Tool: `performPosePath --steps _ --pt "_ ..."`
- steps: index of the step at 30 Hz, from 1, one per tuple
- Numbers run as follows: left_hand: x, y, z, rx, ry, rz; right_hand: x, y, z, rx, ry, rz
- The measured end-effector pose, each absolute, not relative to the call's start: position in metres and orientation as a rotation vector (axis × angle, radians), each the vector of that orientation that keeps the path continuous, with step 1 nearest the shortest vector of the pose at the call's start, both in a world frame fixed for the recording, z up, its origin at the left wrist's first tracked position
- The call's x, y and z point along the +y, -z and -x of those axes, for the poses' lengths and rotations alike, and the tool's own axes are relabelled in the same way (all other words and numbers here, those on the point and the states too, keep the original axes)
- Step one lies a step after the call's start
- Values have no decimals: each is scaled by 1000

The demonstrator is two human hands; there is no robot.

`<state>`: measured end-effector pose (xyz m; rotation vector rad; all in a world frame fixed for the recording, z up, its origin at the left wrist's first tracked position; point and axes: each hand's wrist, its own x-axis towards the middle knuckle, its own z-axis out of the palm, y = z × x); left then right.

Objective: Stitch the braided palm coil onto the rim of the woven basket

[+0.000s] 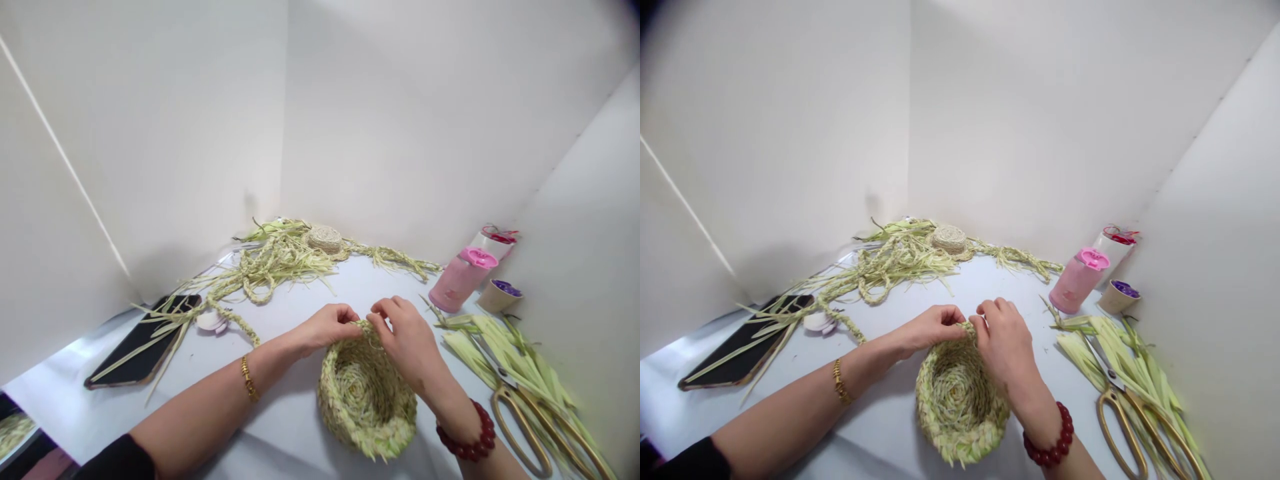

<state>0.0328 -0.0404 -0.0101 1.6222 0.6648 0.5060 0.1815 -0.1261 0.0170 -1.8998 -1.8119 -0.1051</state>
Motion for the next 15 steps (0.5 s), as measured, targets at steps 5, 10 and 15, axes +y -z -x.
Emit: performPosePath --steps 5,10,15 --pt "-37 18 -34 629 -513 -1568 -96 -22 -184 -1864 -378 1749" --pt "-39 16 -34 647 -488 -1577 -69 -25 -181 -1530 -685 1443" --pt "-40 11 -34 689 -479 -1558 -48 -48 -199 -1380 -668 1427"
